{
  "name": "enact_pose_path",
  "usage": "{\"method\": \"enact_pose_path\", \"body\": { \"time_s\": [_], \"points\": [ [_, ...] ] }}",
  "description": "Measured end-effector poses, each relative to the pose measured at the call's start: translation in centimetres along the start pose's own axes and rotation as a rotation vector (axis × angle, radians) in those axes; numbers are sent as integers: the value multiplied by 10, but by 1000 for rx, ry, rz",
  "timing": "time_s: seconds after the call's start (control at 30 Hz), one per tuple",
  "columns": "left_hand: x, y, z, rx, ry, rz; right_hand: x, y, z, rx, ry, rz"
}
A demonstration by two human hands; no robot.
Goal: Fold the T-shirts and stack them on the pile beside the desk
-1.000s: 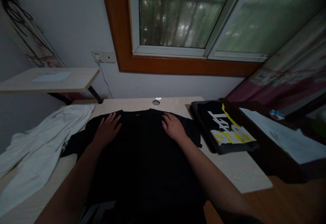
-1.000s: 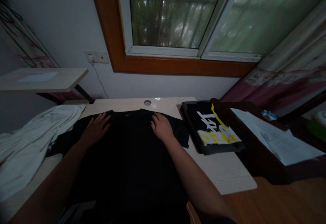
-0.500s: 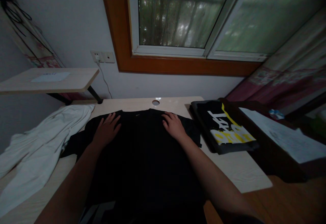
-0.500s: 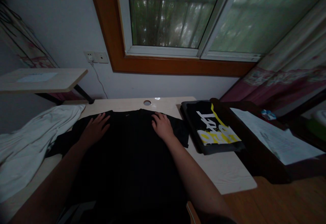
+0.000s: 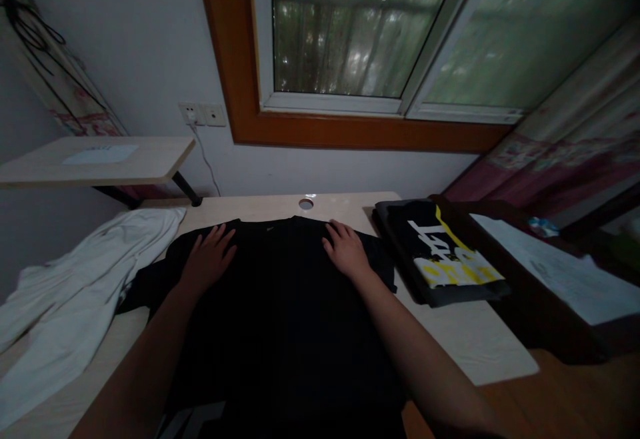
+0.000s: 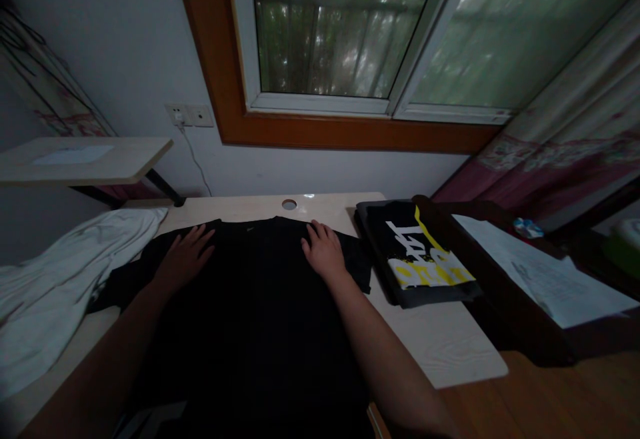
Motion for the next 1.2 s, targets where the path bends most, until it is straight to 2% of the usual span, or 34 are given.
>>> {"method": "enact_pose_path", "body": {
  "time_s": [0.07,0.1,0.23,0.27,0.37,0.43,0.5,0.57,0.63,0.7,0.77,0.83,0.87,0.93,1.0,1.07,1.13,1.2],
  "points": [
    [0,1,0,-4,-4,6,-4,-3,-1,40,-25,-7],
    [0,1,0,-4,-6,7,-5,-2,-1,13,-23,0],
    [1,1,0,-7,-12,3,-5,14,-4,-241,56,40],
    [1,2,0,-7,-9,2,-4,13,-4,-235,57,38],
    [3,3,1,-5,2,0,-7,-1,-1,-40,-33,26],
    [4,4,1,-2,6,5,-8,-5,0,-8,-87,55],
    [4,4,1,4,5,12,-8,0,1,-122,-87,120],
    [5,4,1,10,0,19,-4,8,1,-262,-32,191],
    [5,3,1,16,-5,23,2,11,1,-310,34,225],
    [5,3,0,15,-8,24,6,5,2,-219,42,192],
    [4,4,0,12,-9,18,5,-6,3,-61,-6,132],
    [4,4,0,11,-8,10,2,-12,2,25,-50,106],
    [4,4,0,10,-9,8,0,-12,2,17,-59,114],
    [4,4,1,8,-9,9,-3,-5,2,-87,-33,159],
    [3,4,1,7,-8,13,-2,5,1,-229,56,207],
    [3,3,0,8,-6,14,3,9,0,-263,141,195],
    [2,3,0,4,-6,15,6,2,1,-116,132,116],
    [2,3,0,3,-9,16,2,-10,0,79,43,37]
  ]
}}
Point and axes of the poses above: each hand's wrist, its own z-axis towards the middle knuckle, its own x-axis out of the palm, y = z × x, the point moved 6 cm from there along z, towards the middle knuckle, and after that the axes turned 3 degrees about -x, right-handed, at the moved point
